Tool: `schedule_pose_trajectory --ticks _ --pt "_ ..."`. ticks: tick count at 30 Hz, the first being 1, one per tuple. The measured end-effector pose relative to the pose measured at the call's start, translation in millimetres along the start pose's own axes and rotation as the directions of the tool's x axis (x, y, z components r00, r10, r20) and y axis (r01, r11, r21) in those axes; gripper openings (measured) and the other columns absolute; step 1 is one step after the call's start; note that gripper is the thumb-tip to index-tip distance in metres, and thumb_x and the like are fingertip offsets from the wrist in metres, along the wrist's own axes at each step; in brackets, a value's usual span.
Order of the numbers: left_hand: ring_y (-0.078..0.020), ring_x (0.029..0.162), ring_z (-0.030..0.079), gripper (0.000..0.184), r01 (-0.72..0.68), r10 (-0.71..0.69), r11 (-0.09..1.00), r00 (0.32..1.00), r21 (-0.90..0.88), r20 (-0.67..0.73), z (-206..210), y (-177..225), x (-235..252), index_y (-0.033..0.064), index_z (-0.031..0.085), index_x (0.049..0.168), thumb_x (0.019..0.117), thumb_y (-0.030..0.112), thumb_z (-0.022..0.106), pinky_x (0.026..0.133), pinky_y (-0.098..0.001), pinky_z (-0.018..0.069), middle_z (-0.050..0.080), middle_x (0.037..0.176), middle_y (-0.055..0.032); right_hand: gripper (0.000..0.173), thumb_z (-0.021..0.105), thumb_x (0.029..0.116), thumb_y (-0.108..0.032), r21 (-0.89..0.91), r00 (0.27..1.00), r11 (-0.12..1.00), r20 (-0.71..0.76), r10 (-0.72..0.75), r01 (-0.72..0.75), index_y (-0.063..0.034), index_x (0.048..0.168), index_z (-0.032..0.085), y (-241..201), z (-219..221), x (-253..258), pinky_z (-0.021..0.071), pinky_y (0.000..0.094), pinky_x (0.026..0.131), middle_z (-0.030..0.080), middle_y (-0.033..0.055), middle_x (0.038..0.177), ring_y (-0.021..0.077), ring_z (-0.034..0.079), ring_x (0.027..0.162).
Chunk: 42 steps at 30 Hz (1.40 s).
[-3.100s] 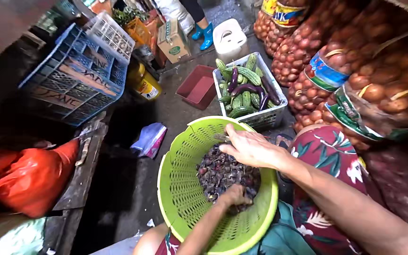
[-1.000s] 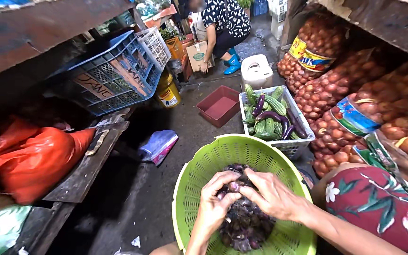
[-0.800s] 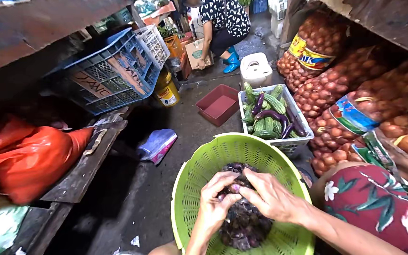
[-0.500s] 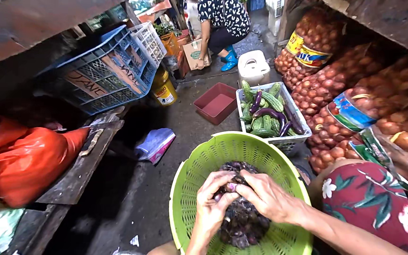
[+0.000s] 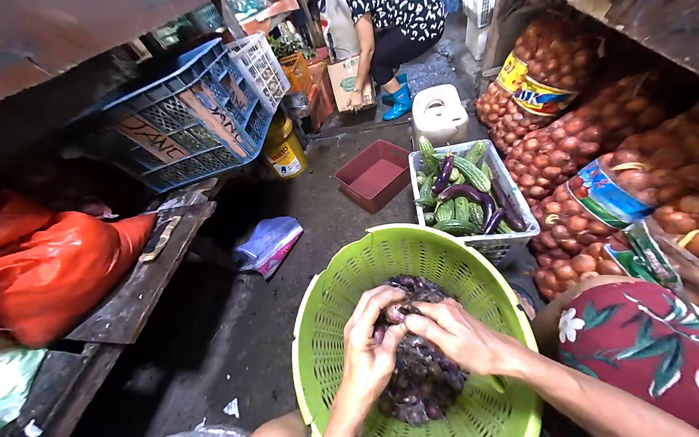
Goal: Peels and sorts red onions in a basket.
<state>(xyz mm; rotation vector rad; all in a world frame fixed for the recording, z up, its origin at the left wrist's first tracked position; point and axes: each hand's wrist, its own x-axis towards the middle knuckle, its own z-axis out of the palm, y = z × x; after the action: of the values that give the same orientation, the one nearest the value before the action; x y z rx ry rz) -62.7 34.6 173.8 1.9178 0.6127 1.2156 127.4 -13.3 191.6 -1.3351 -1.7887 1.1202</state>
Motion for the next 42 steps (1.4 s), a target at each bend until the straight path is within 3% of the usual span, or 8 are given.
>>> schedule_pose_trajectory --ticks 6,11,14,19,25,29,33,42 --pt "-0.0101 0.109 0.064 0.031 0.274 -0.278 0.961 0.945 -0.044 -0.171 1 -2 2 0.0012 0.072 0.116 0.0845 0.003 0.069 0.089 -0.0231 0.0566 0.062 0.125 -0.0109 0.046 0.043 0.1069 -0.041 0.11 0.951 0.99 0.284 -0.121 0.093 -0.0032 0.095 0.065 -13 -6 -9 0.0409 0.0277 0.052 0.05 0.0005 0.064 0.0077 0.049 0.054" --pt "-0.0243 0.088 0.075 0.026 0.462 -0.82 0.169 0.556 -0.871 0.136 -7 16 15 0.0048 0.054 0.127 0.1057 0.005 0.039 0.074 -0.0352 0.065 0.071 0.107 -0.0138 0.066 0.053 0.0992 -0.06 -0.182 0.947 0.982 0.302 0.106 -0.051 0.0014 0.125 0.057 -16 -28 -4 0.0499 0.0571 0.088 0.064 0.0218 0.109 0.0354 0.064 0.103" --pt "-0.0124 0.062 0.068 0.027 0.516 -0.861 0.041 0.453 -0.856 0.232 -5 9 13 0.0105 0.054 0.13 0.1079 0.014 0.04 0.05 -0.0222 0.0562 0.07 0.094 -0.0099 0.06 0.027 0.108 -0.049 -0.35 0.996 0.935 0.053 0.072 -0.049 -0.0035 0.098 0.065 -13 -31 -3 0.0487 0.0534 0.073 0.064 0.0154 0.091 0.0324 0.066 0.088" --pt "-0.0057 0.049 0.058 0.019 0.521 -0.854 -0.12 0.379 -0.845 0.356 1 11 11 0.0074 0.061 0.106 0.1062 0.014 0.043 0.044 -0.0154 0.0489 0.065 0.075 -0.0053 0.056 0.078 0.085 -0.044 -0.356 0.984 0.932 -0.179 0.008 -0.072 0.0002 0.115 0.062 -5 -25 2 0.0526 0.051 0.069 0.066 0.0165 0.089 0.0325 0.066 0.08" --pt "-0.007 0.057 0.064 0.002 0.612 -0.783 0.213 0.573 -0.762 0.241 13 10 -2 0.008 0.06 0.099 0.0972 0.008 0.06 0.049 -0.0187 0.0524 0.07 0.08 -0.0058 0.045 0.081 0.0828 -0.031 -0.247 0.878 0.938 -0.355 -0.322 0.243 -0.0018 0.114 0.068 14 5 12 0.0579 0.0334 0.072 0.07 0.0138 0.097 0.019 0.068 0.083" --pt "-0.0069 0.068 0.068 0.054 0.582 -0.637 0.391 0.73 -0.713 0.247 0 16 5 0.0087 0.049 0.139 0.0925 0.025 0.072 0.053 -0.018 0.0534 0.074 0.103 -0.0074 0.034 0.077 0.0887 -0.027 0.029 0.897 0.969 -0.385 -0.216 0.246 -0.0051 0.115 0.074 9 -7 11 0.052 0.0141 0.079 0.071 0.004 0.107 0.0001 0.064 0.094" --pt "-0.0152 0.079 0.073 0.038 0.53 -0.645 0.501 0.756 -0.684 0.114 7 22 5 0.0007 0.065 0.121 0.0834 -0.003 0.07 0.066 -0.0295 0.0632 0.072 0.105 -0.0093 0.031 0.085 0.0783 -0.023 0.122 0.869 0.953 -0.454 -0.195 0.278 -0.0046 0.101 0.076 12 -2 11 0.0485 0.0095 0.07 0.071 -0.0016 0.101 -0.0065 0.06 0.082" --pt "-0.0141 0.072 0.073 0.017 0.537 -0.657 0.5 0.746 -0.679 0.107 13 20 0 -0.0007 0.073 0.106 0.0893 0.0 0.067 0.065 -0.0297 0.0634 0.075 0.091 -0.0085 0.022 0.063 0.0966 -0.015 -0.02 0.777 0.904 -0.502 -0.379 0.428 0.0012 0.084 0.071 19 3 15 0.0498 0.0117 0.074 0.068 0.005 0.084 -0.0014 0.062 0.08"
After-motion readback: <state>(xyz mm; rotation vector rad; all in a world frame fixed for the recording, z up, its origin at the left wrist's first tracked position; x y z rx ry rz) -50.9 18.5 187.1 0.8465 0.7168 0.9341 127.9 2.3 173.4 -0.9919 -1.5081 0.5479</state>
